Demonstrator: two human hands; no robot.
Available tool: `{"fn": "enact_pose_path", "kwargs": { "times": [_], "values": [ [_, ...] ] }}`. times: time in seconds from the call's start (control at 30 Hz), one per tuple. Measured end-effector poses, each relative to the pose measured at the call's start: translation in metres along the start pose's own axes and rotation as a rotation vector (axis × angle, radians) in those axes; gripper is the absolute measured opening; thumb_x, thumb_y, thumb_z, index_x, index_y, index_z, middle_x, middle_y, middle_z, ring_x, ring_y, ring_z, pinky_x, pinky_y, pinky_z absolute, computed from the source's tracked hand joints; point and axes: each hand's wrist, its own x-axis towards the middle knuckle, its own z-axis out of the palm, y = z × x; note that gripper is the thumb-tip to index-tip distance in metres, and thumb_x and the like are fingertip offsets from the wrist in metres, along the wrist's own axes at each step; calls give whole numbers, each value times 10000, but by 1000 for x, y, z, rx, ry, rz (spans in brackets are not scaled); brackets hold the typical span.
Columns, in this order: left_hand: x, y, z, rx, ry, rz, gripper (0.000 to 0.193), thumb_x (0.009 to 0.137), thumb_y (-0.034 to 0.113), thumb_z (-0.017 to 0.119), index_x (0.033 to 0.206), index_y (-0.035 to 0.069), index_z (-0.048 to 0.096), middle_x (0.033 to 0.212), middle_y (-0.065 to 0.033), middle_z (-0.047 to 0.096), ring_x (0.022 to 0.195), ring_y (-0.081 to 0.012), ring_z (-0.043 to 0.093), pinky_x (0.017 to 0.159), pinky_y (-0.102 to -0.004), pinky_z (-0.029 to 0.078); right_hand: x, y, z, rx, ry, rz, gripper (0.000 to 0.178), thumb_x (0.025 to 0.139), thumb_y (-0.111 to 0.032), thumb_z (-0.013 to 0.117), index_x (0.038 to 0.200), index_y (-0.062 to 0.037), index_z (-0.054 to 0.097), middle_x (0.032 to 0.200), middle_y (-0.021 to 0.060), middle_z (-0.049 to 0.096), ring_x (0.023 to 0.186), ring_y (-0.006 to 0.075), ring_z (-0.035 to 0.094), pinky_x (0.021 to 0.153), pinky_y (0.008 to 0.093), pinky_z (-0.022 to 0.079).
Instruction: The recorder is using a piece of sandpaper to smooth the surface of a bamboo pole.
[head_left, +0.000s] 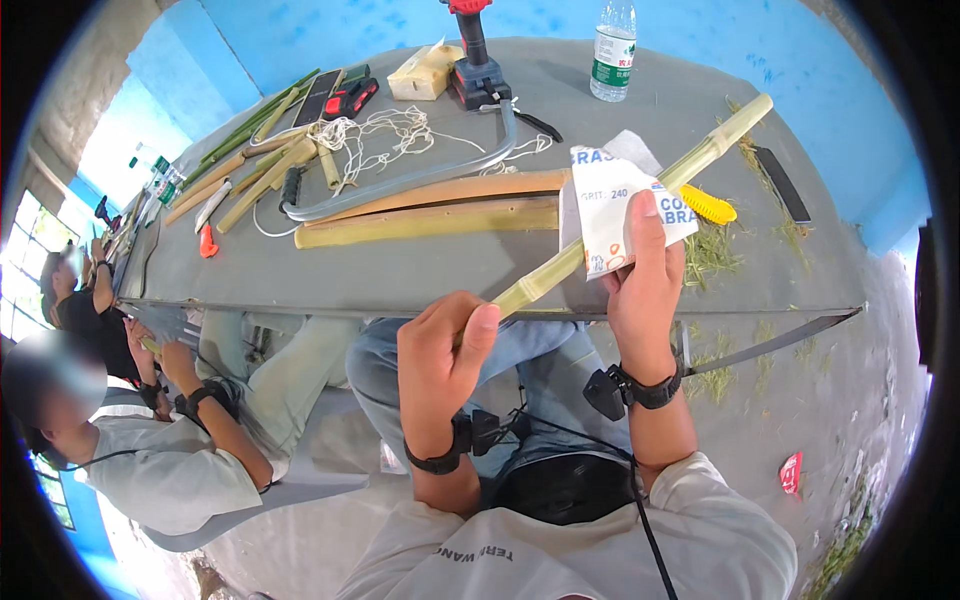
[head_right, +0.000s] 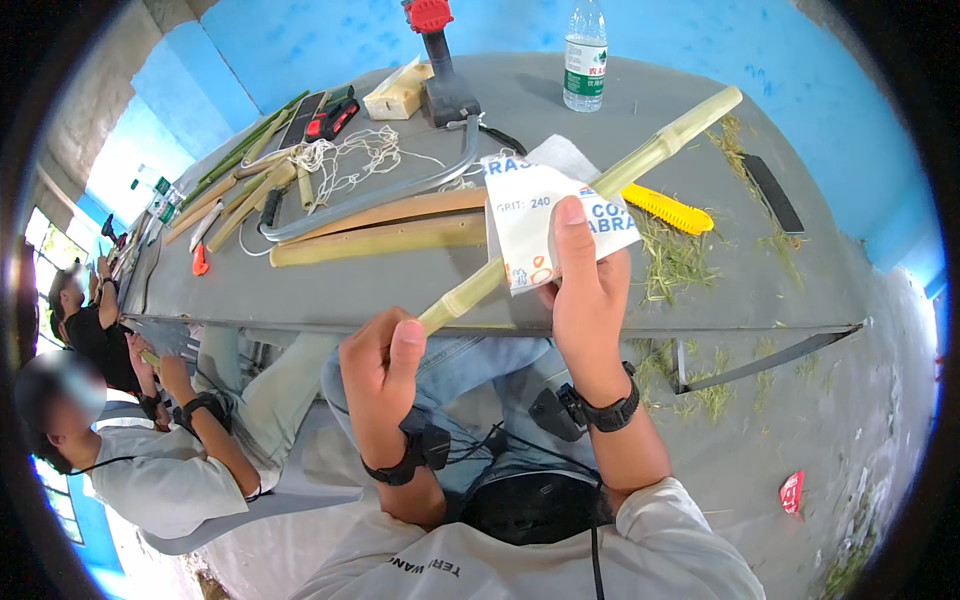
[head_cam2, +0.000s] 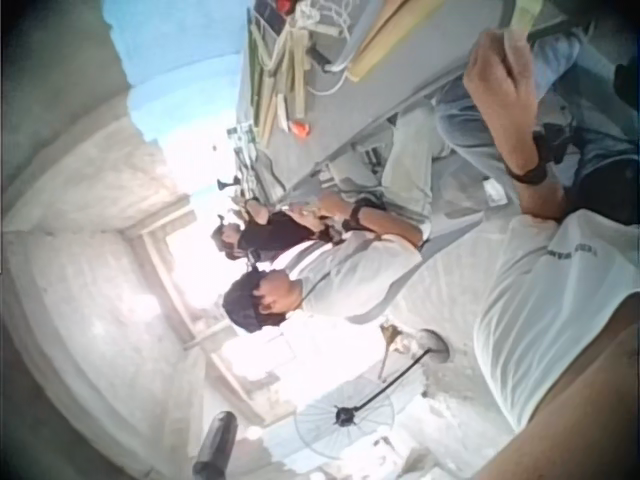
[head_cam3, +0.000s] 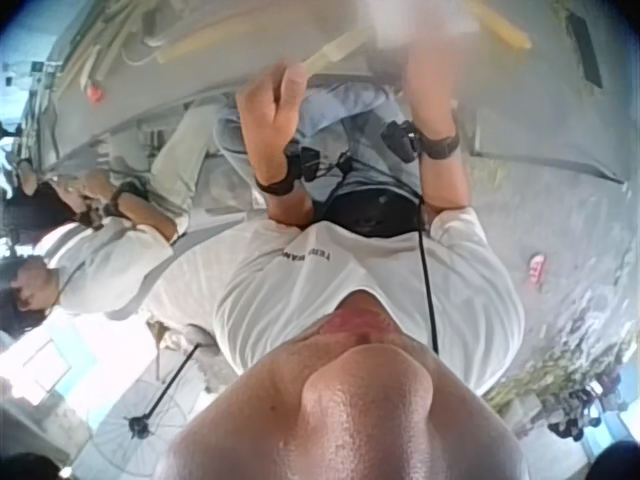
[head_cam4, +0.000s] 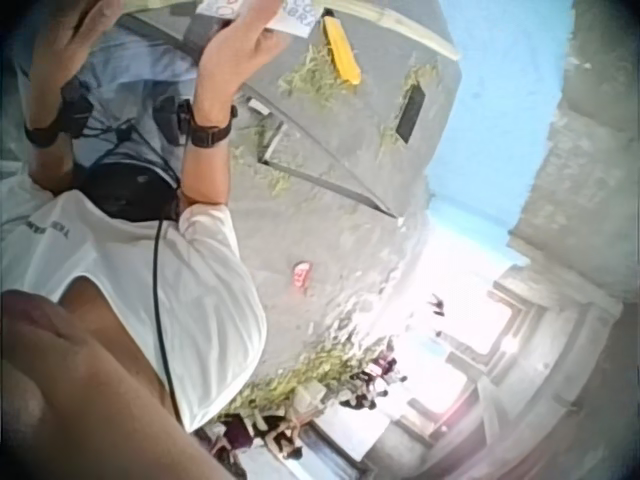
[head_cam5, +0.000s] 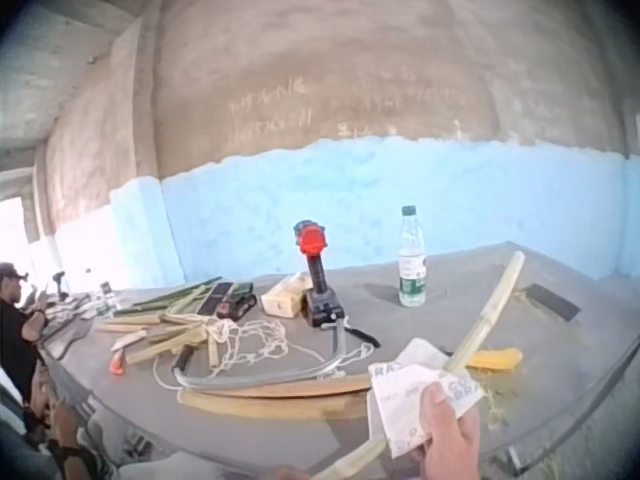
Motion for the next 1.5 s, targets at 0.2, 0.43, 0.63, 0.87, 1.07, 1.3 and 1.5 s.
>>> {"fn": "enact_pose_path", "kwargs": {
  "times": [0.2,0.43,0.63,0.87,1.07,1.3,1.5],
  "values": [
    [-3,-7,-4,58,25,-10,348,984,252,573,752,-7,552,633,-104,498,549,-248,464,532,-308,390,-1,3,-1,-196,-283,-31,345,968,-339,609,1108,-23,622,835,-1,648,696,50,587,542,205,442],
    [-2,-9,-1,26,26,-23,307,983,243,570,794,1,582,655,-122,533,576,-294,511,548,-332,417,-5,-11,3,-244,-372,84,299,966,-275,623,1078,2,642,799,2,647,746,82,580,655,250,475],
    [-3,-7,-4,81,-14,50,304,933,285,646,824,8,582,694,-126,559,595,-311,525,550,-340,428,-4,1,6,-326,-375,7,273,978,-267,614,1069,-11,638,875,-7,634,778,58,556,665,242,464],
    [-1,-4,-1,121,-15,114,310,852,276,740,872,20,565,732,-127,562,604,-325,522,541,-340,429,-2,-4,6,-16,-72,-6,283,999,-307,577,1006,-32,644,799,-38,600,652,3,517,510,197,379],
    [-2,-5,-8,162,12,39,319,837,276,757,877,20,570,737,-132,568,614,-322,541,546,-337,437,-3,-6,13,-281,-348,155,342,996,-361,567,1062,-35,647,758,-23,620,574,-4,495,445,182,312],
    [-2,-8,-6,52,76,54,301,847,266,745,871,17,579,723,-130,559,608,-318,516,567,-349,440,-5,-13,14,-509,-612,79,348,988,-331,585,1032,4,668,775,8,653,686,82,571,593,263,456],
    [-3,-5,-29,103,-11,-27,289,854,248,733,858,11,569,721,-142,545,609,-329,495,567,-344,425,-8,-3,11,39,-48,-124,339,987,-310,586,1049,18,645,805,32,668,700,73,585,598,249,466]
  ]
}}
